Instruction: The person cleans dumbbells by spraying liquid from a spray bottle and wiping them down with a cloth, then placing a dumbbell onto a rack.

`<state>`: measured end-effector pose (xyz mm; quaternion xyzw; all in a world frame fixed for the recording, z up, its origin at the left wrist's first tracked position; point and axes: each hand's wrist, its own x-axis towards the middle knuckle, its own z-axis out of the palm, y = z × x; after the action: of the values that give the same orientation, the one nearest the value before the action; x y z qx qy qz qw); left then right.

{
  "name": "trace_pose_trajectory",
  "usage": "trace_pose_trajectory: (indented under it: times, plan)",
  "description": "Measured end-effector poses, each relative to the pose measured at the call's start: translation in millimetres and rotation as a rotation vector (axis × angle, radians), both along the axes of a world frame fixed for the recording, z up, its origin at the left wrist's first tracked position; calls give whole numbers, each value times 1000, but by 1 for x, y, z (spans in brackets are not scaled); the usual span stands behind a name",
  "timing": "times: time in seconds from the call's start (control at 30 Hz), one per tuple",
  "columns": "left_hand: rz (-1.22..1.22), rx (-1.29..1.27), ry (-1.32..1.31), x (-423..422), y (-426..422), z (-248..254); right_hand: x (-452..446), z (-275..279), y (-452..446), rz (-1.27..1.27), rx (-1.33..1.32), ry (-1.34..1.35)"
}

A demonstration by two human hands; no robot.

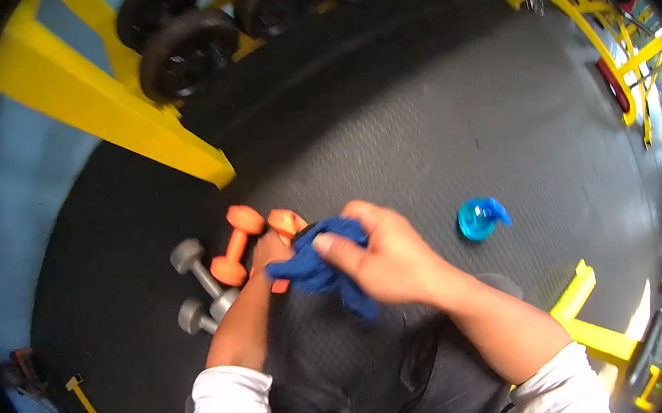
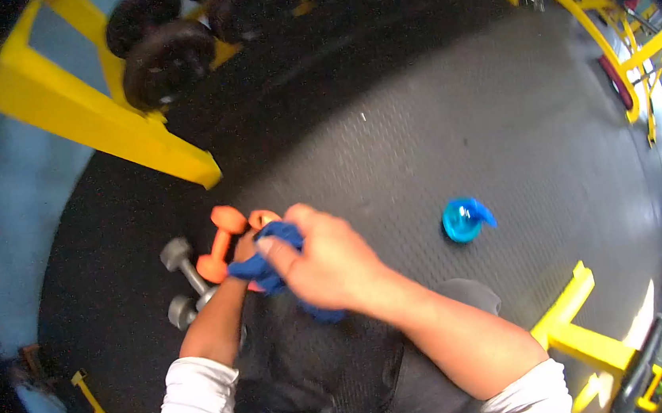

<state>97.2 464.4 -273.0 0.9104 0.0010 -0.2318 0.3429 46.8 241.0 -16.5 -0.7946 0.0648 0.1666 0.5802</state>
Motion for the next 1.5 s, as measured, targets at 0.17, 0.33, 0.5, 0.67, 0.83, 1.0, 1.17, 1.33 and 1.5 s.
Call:
trace_pose_trajectory:
  times: [0.17,0.33,0.5,0.67,0.83,1.0,1.17,1.33,1.5]
  plan:
    - [-223,-273,-54,55,-56,112,10,20,-9,-162,-184,-382]
    - [-497,-541,149,52,-91,308,10,32,-30,-105,-669,-1196]
    - [-607,-335,-421,7,-87,342,21,47,-24,-113,-427,-1430]
    - [-496,-118,-368,-15,-78,328,14,110,2,32,-767,-1052]
    - [-620,234,-460,-42,-68,352,81,91,-22,430,-3,36]
    - [-257,76,-791,5,-54,311,42,63,-23,-54,962,209]
    - [-251,-173,-838,35,-48,272,17,84,18,-190,168,-735]
    - [-617,-420,-1171,30,-58,257,40,56,18,33,-773,-1348]
    - [-432,-229,-683,18,-60,278,81,18,-41,-277,149,-140]
